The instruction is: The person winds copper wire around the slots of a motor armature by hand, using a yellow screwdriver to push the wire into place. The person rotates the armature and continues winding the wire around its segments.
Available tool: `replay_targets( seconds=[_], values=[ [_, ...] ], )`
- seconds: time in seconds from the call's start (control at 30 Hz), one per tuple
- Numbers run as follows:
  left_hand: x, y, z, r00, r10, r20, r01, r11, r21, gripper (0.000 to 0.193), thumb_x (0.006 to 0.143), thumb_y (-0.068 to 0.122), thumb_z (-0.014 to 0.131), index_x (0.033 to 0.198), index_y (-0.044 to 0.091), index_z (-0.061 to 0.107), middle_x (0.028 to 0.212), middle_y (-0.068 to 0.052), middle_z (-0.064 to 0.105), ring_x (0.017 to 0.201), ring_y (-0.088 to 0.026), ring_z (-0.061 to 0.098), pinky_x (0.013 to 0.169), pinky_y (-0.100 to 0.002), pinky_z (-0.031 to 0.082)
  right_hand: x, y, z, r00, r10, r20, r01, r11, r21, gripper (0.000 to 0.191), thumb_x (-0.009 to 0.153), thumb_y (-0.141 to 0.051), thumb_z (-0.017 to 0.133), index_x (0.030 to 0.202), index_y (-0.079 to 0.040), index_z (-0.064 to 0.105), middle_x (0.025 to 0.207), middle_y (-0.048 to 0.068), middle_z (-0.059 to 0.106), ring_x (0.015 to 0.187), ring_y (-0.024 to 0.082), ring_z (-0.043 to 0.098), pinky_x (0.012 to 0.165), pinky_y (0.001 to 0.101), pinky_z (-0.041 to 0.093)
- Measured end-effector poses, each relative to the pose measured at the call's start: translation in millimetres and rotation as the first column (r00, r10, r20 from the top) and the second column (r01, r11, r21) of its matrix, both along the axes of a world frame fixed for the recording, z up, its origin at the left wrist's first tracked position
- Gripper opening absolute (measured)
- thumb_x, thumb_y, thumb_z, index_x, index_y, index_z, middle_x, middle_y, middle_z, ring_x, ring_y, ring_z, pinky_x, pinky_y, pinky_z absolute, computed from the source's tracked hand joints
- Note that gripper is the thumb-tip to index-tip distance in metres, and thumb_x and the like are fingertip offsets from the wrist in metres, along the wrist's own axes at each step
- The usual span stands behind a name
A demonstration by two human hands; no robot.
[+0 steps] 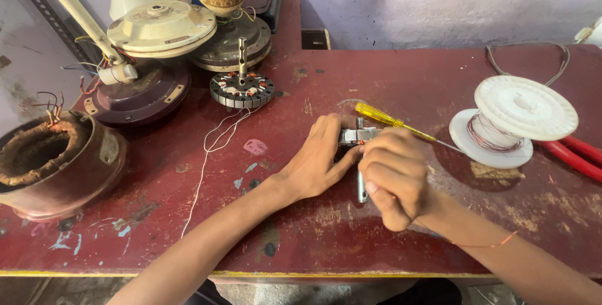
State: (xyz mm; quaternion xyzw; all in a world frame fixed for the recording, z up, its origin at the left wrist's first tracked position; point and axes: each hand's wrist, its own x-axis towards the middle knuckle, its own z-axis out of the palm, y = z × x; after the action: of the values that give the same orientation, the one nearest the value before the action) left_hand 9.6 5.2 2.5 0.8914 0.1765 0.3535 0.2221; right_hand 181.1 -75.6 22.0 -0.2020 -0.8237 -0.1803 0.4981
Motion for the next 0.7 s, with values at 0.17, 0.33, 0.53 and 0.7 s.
replay_targets(
  seconds=[0.17, 0.33, 0.53, 0.7],
  values=[
    [-3, -1, 0, 0.997, -0.05, 0.066, 0.045, 0.996, 0.078, 0.042, 0.097, 0.015, 0.063, 0.133, 0.001, 0.047, 0.117, -0.021, 0.053, 0.111, -0.039, 0.05, 0.1, -0.047, 0.042, -6, -6, -12, 0.986, 0.168, -0.025, -0.168, 0.95, -0.264, 0.021, 0.078, -0.014, 0.048, 0.06, -0.007, 0.042, 0.06, 0.009, 0.042, 0.06, 0.025, 0.042, 0.066, 0.0405, 0.038],
    [-3, -3, 2, 0.997, -0.052, 0.056, 0.049, 0.997, 0.057, 0.043, 0.1, 0.015, 0.063, 0.137, 0.001, 0.046, 0.121, -0.02, 0.054, 0.113, -0.038, 0.051, 0.102, -0.047, 0.041, -2, -8, -18, 0.973, 0.21, -0.1, -0.23, 0.931, -0.282, 0.022, 0.08, -0.014, 0.048, 0.06, -0.007, 0.04, 0.059, 0.008, 0.037, 0.057, 0.023, 0.035, 0.063, 0.0403, 0.033],
    [-4, -5, 5, 0.997, -0.053, 0.058, 0.05, 0.997, 0.061, 0.044, 0.097, 0.011, 0.06, 0.138, 0.001, 0.046, 0.12, -0.02, 0.053, 0.113, -0.039, 0.05, 0.103, -0.048, 0.04, -5, -4, -24, 0.964, 0.265, -0.031, -0.264, 0.929, -0.258, 0.025, 0.083, -0.014, 0.046, 0.059, -0.01, 0.038, 0.056, 0.004, 0.034, 0.054, 0.021, 0.033, 0.058, 0.0394, 0.029],
    [-7, -3, 6, 0.994, -0.091, 0.054, 0.087, 0.994, 0.072, 0.051, 0.088, 0.004, 0.055, 0.138, 0.002, 0.047, 0.123, -0.021, 0.053, 0.116, -0.04, 0.048, 0.105, -0.049, 0.039, -9, -8, -51, 0.932, 0.363, 0.004, -0.331, 0.856, -0.397, 0.028, 0.091, -0.018, 0.047, 0.065, -0.01, 0.042, 0.06, 0.006, 0.039, 0.057, 0.022, 0.035, 0.058, 0.0398, 0.032]
  ],
)
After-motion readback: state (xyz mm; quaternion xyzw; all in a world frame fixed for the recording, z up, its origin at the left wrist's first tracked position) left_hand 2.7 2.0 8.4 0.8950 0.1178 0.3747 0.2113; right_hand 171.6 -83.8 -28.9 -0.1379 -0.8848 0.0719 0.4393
